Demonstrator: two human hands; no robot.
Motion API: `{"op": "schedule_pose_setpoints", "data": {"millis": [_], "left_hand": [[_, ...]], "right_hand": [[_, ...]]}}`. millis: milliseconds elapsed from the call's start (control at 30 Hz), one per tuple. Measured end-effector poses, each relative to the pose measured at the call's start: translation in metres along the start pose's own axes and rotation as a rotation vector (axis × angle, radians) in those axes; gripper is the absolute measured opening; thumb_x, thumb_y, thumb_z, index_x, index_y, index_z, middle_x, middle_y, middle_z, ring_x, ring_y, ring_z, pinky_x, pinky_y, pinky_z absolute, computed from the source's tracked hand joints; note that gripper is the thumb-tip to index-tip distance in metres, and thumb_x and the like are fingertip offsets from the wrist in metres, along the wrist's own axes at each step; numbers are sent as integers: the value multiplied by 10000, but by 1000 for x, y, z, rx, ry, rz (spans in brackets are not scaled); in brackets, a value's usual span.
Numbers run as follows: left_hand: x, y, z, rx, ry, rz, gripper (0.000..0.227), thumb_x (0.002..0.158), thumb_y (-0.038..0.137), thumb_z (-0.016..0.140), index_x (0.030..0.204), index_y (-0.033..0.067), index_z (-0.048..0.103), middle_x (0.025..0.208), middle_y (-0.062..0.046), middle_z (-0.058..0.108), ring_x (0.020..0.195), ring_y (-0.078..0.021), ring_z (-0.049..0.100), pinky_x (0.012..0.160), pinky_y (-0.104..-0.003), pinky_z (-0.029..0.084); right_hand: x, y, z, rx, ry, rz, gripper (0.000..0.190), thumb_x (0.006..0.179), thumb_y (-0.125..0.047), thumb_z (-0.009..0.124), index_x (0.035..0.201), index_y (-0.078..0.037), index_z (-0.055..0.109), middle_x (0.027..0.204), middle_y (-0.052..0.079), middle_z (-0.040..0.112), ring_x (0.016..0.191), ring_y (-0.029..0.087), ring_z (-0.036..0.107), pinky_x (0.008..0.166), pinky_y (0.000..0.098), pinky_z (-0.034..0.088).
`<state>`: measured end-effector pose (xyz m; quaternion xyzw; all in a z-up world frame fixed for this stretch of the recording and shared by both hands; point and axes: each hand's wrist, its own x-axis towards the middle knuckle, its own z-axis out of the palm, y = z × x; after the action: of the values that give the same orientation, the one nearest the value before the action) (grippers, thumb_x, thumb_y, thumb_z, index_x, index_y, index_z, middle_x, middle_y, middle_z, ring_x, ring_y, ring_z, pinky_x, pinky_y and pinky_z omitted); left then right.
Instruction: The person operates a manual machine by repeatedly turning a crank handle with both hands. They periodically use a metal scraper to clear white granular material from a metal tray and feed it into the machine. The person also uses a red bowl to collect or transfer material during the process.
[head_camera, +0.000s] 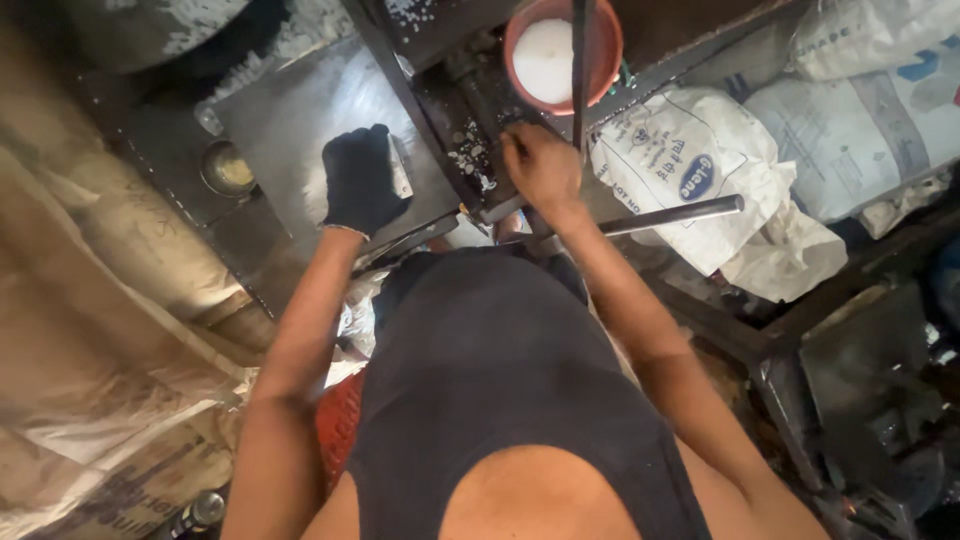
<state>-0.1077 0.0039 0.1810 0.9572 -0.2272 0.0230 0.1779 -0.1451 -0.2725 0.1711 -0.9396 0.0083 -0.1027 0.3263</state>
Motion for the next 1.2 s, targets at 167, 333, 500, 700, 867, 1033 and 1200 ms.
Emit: {"op": "schedule_pose_setpoints", "data": {"millis": [167, 333, 500, 700, 867, 1033, 1200], "left_hand": [[-6, -18, 9, -38, -23, 52, 681, 578, 343, 844, 1122, 19, 592, 944, -177, 606, 914, -382, 579, 802, -505, 421], [-40, -62, -4, -186, -57, 28, 899, 544, 351, 911, 1309, 86, 519, 1320, -262, 519, 1248, -491, 497, 1066, -563, 364], [-71, -103, -10, -649, -250, -144, 1105, 650, 172, 740, 1627, 126, 226, 1636, -263, 282, 1459, -443, 395, 1159, -452, 378], [-69, -91, 4, -874, -11, -736, 384, 1063, 313, 558, 1419, 178, 506, 1220, -129, 715, 1108, -247, 698, 951, -355, 528], [-66, -81, 25, -516, 345, -672, 198, 1019, 223, 544, 1005, 117, 711, 935, -54, 759, 882, -265, 730, 792, -380, 554], [-76, -91, 34, -108, 400, -473, 177, 990, 219, 632, 1131, 123, 682, 984, -108, 735, 857, -356, 691, 703, -472, 527], [-77, -97, 45, -81, 348, -498, 228, 973, 248, 698, 1160, 127, 655, 985, -119, 719, 871, -363, 688, 717, -484, 532]], "right_hand": [[-6, 1, -1, 62, -8, -13, 146, 962, -198, 724, 1069, -105, 759, 967, 118, 749, 837, 332, 728, 709, 415, 570], [-6, -10, -9, 235, 9, -33, 175, 964, -146, 740, 1112, -51, 744, 1001, 133, 757, 783, 260, 737, 672, 344, 573], [-24, -48, -16, 405, -91, -55, 174, 998, -127, 732, 1145, -34, 740, 966, 113, 761, 785, 159, 731, 658, 276, 562], [-51, -90, 41, 730, -497, 94, 241, 1011, -203, 722, 1175, -27, 742, 851, 39, 748, 747, 72, 675, 648, 246, 546], [-28, -99, 145, 917, -623, 259, 349, 1001, -285, 714, 1145, 33, 707, 877, 37, 731, 745, 90, 713, 658, 236, 581], [-21, -98, 198, 926, -686, 558, 310, 946, -234, 736, 990, 73, 726, 772, 83, 729, 612, 131, 708, 548, 267, 605], [-27, -78, 208, 889, -642, 592, 176, 926, -97, 666, 956, 68, 720, 761, 94, 733, 591, 142, 713, 528, 283, 609]]}}
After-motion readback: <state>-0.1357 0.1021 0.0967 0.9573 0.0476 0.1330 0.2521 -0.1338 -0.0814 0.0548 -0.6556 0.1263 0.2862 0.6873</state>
